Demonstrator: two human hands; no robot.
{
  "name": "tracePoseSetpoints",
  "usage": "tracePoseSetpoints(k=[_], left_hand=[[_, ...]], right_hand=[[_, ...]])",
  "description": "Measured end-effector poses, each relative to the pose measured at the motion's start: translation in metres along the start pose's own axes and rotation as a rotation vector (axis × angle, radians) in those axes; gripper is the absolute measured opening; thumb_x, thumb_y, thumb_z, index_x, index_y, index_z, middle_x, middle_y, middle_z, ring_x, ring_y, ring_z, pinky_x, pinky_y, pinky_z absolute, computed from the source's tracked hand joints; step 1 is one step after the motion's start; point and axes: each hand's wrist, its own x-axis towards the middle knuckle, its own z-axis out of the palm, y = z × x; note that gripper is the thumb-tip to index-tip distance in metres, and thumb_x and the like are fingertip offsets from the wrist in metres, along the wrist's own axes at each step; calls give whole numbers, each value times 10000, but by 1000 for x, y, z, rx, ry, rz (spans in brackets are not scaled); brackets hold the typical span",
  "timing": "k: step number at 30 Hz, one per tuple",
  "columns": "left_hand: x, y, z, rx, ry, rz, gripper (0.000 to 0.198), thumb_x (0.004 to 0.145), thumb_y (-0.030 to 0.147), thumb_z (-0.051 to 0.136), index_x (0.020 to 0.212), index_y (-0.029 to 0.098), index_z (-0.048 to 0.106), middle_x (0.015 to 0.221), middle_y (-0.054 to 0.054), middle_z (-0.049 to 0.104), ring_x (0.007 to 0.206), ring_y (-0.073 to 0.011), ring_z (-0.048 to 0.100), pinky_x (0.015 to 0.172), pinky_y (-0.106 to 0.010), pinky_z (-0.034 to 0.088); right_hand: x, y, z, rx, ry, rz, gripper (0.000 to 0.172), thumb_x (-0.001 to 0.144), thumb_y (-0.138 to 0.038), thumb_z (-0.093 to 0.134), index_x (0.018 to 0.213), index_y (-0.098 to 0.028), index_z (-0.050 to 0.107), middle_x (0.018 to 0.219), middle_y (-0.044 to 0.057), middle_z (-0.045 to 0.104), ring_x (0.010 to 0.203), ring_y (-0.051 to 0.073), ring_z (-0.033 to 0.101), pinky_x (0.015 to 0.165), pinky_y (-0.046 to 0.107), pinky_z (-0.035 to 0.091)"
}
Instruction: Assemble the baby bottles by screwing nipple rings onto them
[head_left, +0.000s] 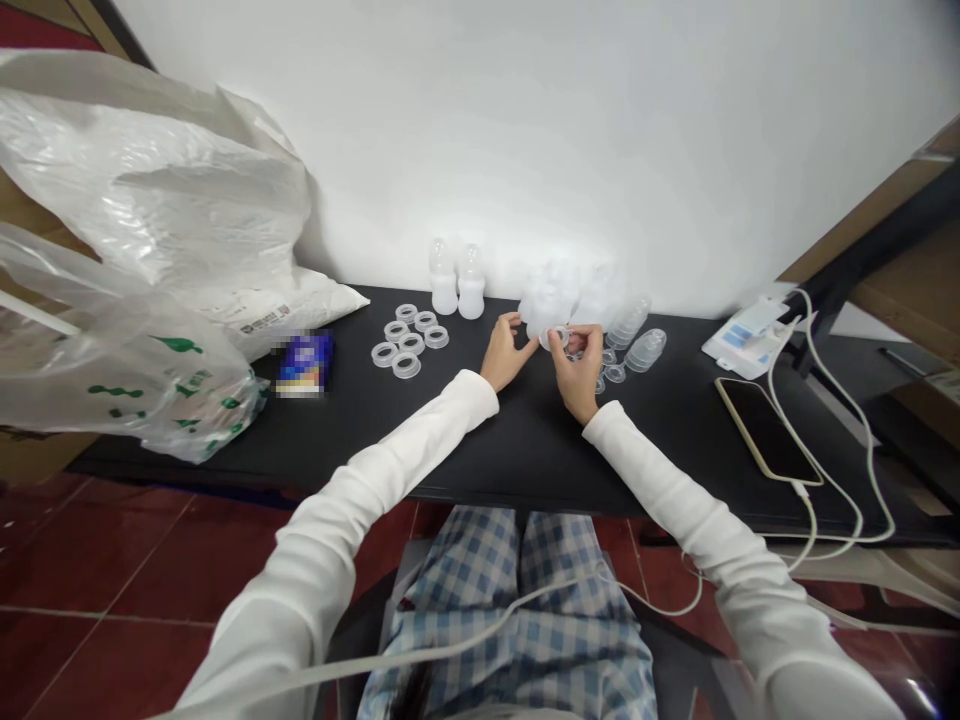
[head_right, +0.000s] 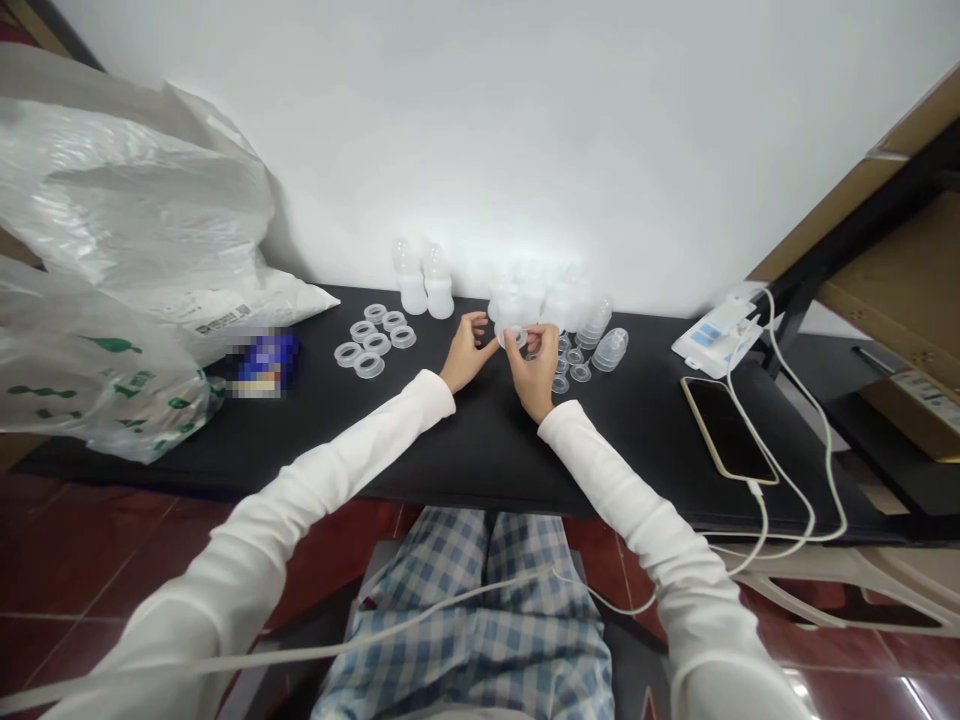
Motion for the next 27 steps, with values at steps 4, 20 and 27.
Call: tracePoseSetpoints(k=[4, 20, 27], left_hand=[[14, 3, 32, 102, 103, 53, 578, 708, 277, 838, 1141, 201, 463, 1216, -149, 548, 1199, -287, 543, 1078, -446, 403], [-8, -3, -63, 193, -105, 129, 462, 681, 134, 762, 1096, 236, 587, 1112, -56, 557, 1128, -256, 560, 1079, -429, 427], [-3, -4, -86, 197, -89, 306, 568, 681, 130, 747, 1212, 248, 585, 1186, -79, 514, 1230, -277, 539, 1168, -471, 382]], right_hand=[[4, -1, -5, -51, 10, -58, 306, 901, -497, 643, 1030, -233, 557, 935, 35, 507, 820, 176, 490, 852, 390, 499], [22, 6, -16, 135, -266, 5, 298, 881, -466, 676, 1091, -259, 635, 1153, 55, 692, 946, 185, 653, 818, 352, 536], [22, 8, -18, 2, -429, -178, 224, 911, -396, 649, 1083, -252, 659, 1112, 63, 722, 1007, 220, 669, 865, 392, 527]])
